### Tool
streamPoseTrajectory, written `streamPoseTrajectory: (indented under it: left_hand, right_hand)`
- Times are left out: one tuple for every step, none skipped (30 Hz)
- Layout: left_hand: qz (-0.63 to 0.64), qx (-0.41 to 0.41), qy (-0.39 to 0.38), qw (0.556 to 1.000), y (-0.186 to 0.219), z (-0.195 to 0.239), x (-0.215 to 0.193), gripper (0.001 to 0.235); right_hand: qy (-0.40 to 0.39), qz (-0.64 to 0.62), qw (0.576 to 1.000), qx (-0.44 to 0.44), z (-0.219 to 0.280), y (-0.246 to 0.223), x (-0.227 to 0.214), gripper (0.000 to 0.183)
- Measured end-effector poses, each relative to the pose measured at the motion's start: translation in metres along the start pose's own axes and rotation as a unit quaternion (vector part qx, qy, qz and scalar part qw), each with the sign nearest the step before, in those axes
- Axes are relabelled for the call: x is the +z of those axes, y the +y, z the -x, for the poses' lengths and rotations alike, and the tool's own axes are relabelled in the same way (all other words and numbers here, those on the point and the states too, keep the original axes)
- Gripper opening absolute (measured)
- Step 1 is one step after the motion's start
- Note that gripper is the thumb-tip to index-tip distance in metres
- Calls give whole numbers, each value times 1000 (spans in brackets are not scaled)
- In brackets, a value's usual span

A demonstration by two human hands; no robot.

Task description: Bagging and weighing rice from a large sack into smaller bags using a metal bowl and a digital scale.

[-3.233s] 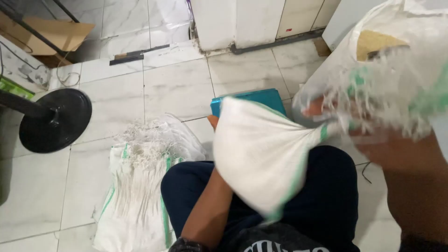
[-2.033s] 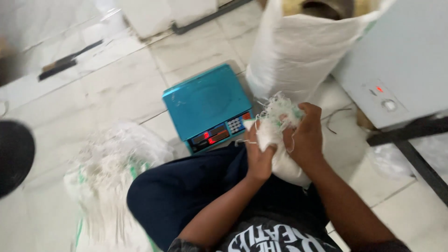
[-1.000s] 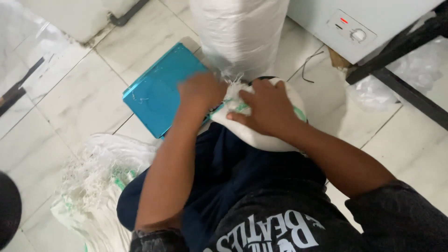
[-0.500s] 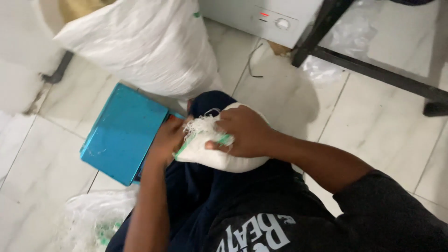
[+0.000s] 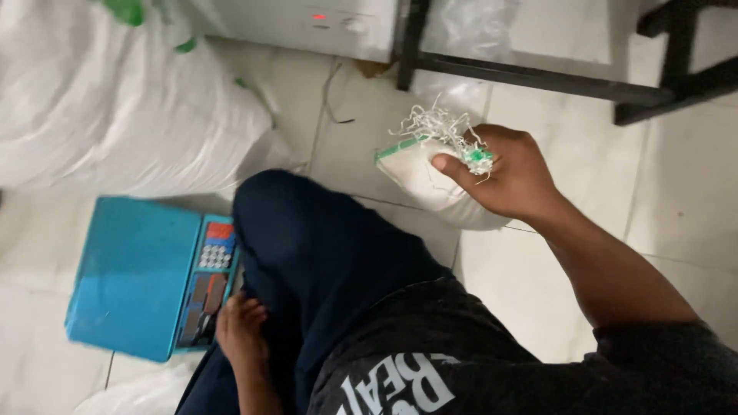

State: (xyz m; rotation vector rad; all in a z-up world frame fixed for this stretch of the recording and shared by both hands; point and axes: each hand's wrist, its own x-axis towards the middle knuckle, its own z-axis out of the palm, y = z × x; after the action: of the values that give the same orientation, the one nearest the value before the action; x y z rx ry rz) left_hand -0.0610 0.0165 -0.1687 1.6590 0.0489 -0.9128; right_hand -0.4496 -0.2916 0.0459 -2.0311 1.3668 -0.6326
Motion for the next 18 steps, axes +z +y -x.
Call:
streamPoseTrajectory:
  left_hand:
    - [-135, 215, 7, 967, 20, 20, 19, 36]
    - [-257, 421, 10, 870, 40, 41, 39, 35]
    - [-257, 423, -6, 869, 65, 55, 74, 35]
    - [-290, 501, -59, 813, 90, 72, 106, 39]
    - [-317, 572, -113, 748, 114, 91, 137, 47]
    - [-316, 577, -124, 742, 124, 101, 160, 47]
    - [-363, 543, -238, 719, 134, 112, 183, 46]
    - [-406, 498, -349, 681, 145, 121, 206, 47]
    - [-406, 502, -363, 672, 143, 126, 222, 47]
    - [-393, 509, -398, 654, 140, 134, 236, 44]
    - [-379, 515, -432, 636, 138, 141, 250, 41]
    - [-379, 516, -440, 629, 124, 134, 256, 41]
    - [-397, 512, -445, 618, 112, 125, 262, 38]
    - [-414, 509, -443, 611, 99, 116, 266, 35]
    - [-415, 511, -446, 607, 91, 111, 271, 35]
    - [-446, 500, -429, 606, 83, 106, 273, 38]
    - [-476, 488, -411, 605, 75, 100, 275, 41]
    - [-476, 489, -409, 606, 75, 101, 278, 41]
  right_hand:
    - [26, 42, 998, -29, 2, 15, -5, 41]
    - [53, 86, 993, -56, 7, 31, -12, 47]
    - [63, 91, 993, -45, 6, 42, -22, 47]
    - [75, 136, 985, -72, 6, 52, -28, 44]
    - [86, 181, 975, -99, 6, 62, -35, 45]
    - [96, 183, 974, -90, 5, 79, -38, 45]
    - [106, 216, 968, -68, 5, 97, -41, 48]
    - [117, 249, 961, -41, 6, 114, -43, 52]
    - [126, 251, 959, -27, 5, 130, -47, 52]
    - [131, 267, 955, -23, 5, 147, -49, 53]
    - [134, 282, 950, -20, 5, 163, -51, 54]
    - [140, 282, 949, -11, 7, 181, -55, 54]
    - [155, 314, 937, 1, 8, 198, -58, 51]
    - [166, 344, 924, 7, 5, 214, -60, 48]
    - [170, 343, 924, 10, 6, 227, -66, 48]
    - [189, 370, 909, 4, 5, 238, -71, 49]
    - [208, 397, 894, -2, 3, 249, -74, 51]
    - [208, 396, 894, -5, 2, 267, -73, 51]
